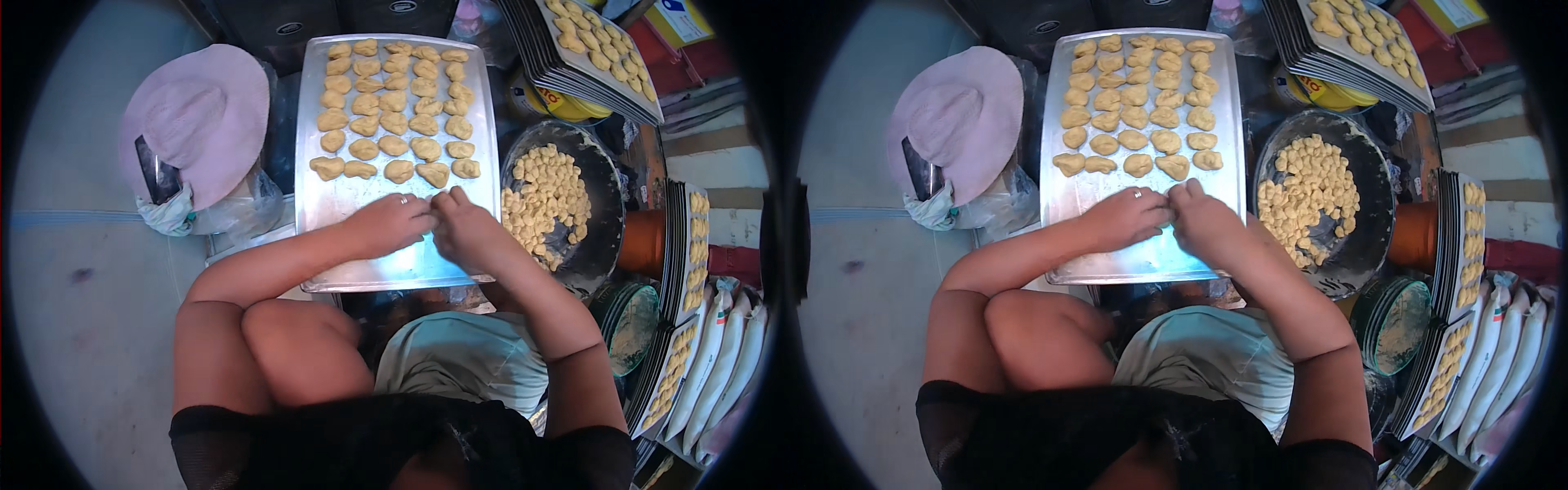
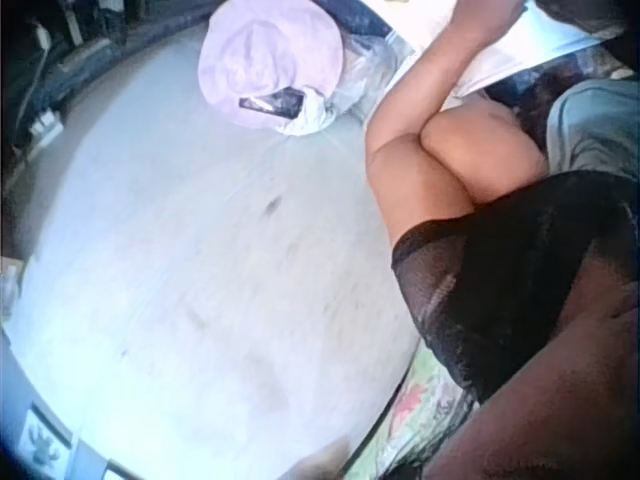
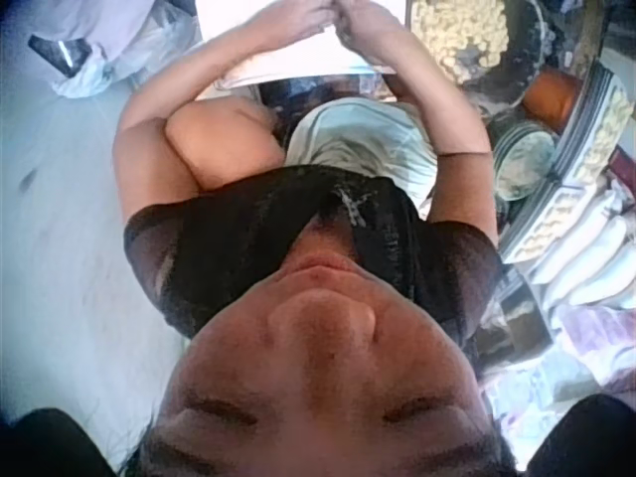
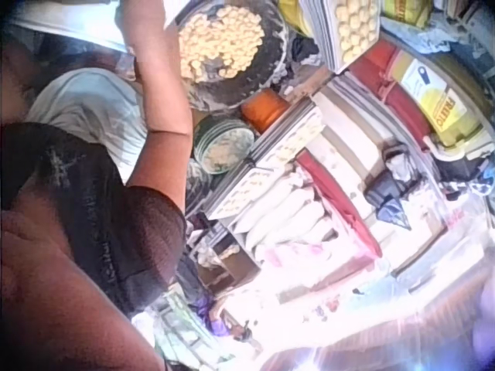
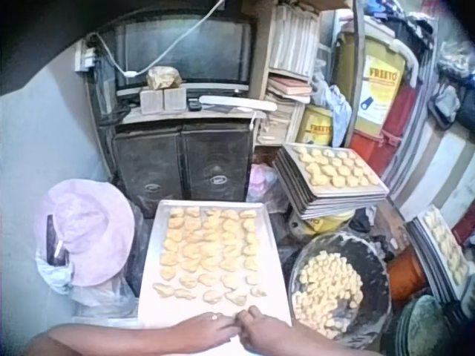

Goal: The person grabs dough pieces from a bowl, shapes them by hand, and arranges them in rows on a metal tray. They then set the filled tray aside, place an empty tray in front of them, and shape and arrange more dough pieces onto it.

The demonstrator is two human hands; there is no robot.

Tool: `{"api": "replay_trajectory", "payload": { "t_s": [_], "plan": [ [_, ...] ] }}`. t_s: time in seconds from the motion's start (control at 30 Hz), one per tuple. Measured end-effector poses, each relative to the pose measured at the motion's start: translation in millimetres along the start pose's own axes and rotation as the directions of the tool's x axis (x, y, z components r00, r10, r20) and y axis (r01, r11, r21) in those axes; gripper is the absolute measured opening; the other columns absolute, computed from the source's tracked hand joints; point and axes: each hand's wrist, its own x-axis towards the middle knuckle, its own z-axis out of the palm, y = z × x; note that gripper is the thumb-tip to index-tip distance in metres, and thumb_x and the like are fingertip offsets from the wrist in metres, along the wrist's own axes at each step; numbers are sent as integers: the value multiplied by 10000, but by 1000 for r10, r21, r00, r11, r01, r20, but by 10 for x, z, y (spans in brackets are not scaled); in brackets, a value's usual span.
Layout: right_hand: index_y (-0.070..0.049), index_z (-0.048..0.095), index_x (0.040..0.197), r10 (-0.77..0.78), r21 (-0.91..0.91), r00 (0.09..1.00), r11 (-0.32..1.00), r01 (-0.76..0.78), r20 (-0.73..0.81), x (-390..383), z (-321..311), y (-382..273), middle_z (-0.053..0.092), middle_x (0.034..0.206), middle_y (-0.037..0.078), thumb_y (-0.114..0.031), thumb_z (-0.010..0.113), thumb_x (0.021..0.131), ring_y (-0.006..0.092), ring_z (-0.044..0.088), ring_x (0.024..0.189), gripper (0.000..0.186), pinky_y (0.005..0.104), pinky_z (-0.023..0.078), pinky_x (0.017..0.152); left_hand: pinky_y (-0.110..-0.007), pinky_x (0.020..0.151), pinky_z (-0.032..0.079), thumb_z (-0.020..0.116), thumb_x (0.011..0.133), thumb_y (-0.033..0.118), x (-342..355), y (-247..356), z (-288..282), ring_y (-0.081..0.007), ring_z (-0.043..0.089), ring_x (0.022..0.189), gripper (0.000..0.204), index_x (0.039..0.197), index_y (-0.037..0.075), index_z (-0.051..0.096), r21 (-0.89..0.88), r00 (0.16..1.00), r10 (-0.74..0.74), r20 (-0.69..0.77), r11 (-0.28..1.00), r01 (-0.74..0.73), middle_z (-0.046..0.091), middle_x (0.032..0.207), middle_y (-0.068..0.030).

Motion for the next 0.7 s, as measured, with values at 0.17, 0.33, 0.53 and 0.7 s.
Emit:
{"api": "replay_trajectory", "payload": {
  "t_s": [0.17, 0.33, 0.53, 0.7],
  "plan": [
    [-30, 554, 1095, -251, 186, 965, 947, 261, -79, 209, 240, -166, 562, 1008, 171, -41, 633, 787, 385, 615, 922, 317, 455, 514, 796, -437, 765, 495, 706, 792, 142, -382, -122, -587, -363, 624, 881, 315, 1075, 63, 590, -333, 982, -154, 110, 925, 183, 627, 934, -142],
    [-51, 604, 1116, -394, 111, 854, 885, 452, -341, 559, 523, -355, 572, 976, 141, -1, 612, 770, 350, 614, 923, 350, 433, 509, 812, -446, 750, 488, 756, 738, 127, -797, -274, -859, -370, 610, 867, 297, 987, 53, 612, -224, 883, -470, -17, 862, 454, 603, 936, -145],
    [-58, 615, 1173, -443, -80, 815, 891, 448, -374, 632, 509, -373, 581, 1103, 152, 10, 603, 760, 341, 613, 988, 419, 431, 508, 837, -418, 779, 491, 762, 744, 127, -852, -280, -803, -344, 601, 891, 302, 1007, 53, 634, -91, 933, -299, -198, 954, 286, 576, 1014, -131],
    [-51, 591, 1237, -339, -81, 910, 941, 329, -240, 694, 417, -401, 529, 1297, 183, -1, 583, 789, 354, 610, 1044, 451, 429, 502, 879, -409, 813, 492, 771, 744, 155, -863, -300, -795, -343, 594, 934, 316, 1011, 50, 637, -148, 917, -373, -138, 924, 354, 580, 1021, -127]
  ]
}}
